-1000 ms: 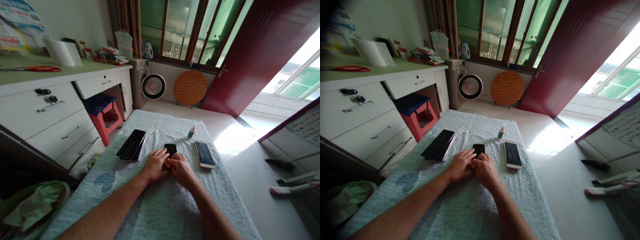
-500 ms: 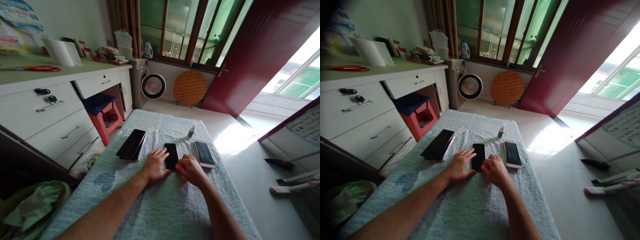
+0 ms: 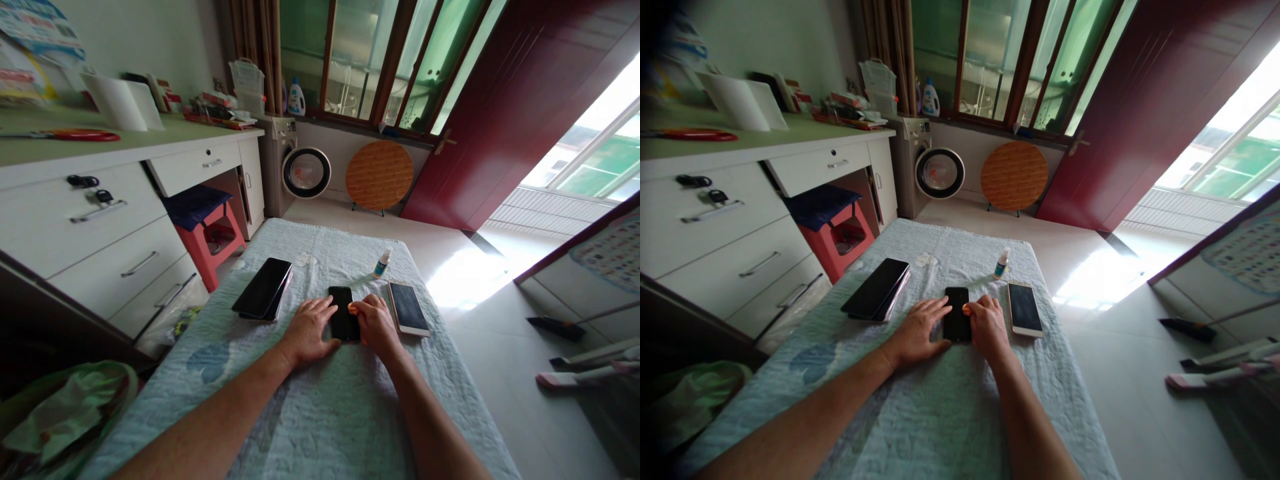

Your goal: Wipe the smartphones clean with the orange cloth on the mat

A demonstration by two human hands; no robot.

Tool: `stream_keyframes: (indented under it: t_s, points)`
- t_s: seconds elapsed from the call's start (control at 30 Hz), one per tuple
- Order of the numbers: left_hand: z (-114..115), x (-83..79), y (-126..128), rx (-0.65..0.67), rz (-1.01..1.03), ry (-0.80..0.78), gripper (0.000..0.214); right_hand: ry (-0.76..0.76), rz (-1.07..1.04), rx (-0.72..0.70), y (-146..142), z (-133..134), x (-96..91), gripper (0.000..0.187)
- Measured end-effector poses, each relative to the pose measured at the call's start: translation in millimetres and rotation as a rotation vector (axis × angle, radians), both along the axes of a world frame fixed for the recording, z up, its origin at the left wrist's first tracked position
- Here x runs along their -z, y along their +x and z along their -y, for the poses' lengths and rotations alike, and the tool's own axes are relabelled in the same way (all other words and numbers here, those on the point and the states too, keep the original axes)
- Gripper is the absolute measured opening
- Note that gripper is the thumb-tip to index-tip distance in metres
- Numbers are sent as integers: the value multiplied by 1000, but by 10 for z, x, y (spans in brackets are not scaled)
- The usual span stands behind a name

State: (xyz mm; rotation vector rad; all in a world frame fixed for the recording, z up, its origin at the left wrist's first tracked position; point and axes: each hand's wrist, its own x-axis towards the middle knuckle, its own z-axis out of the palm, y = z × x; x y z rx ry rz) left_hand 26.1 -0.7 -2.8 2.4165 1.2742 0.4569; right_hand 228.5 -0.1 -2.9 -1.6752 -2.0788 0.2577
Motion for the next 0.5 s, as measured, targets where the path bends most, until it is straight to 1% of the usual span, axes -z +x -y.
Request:
stream_keyframes:
  t_s: [0.07,0.27,0.4,0.5]
  points:
    - [-4,1,-6,4,2,-3,73,-2,2,-6,-14,19,-24,33]
    - [-15,6,-19,18,4,-17,73,-53,-3,-84,-78,143,-118,29]
    - [-23,19,-24,26,0,-22,72,-52,-16,-146,-174,204,-126,28]
    - [-27,25,-32,44,14,-15,67,-38,-28,-183,-262,224,-121,27]
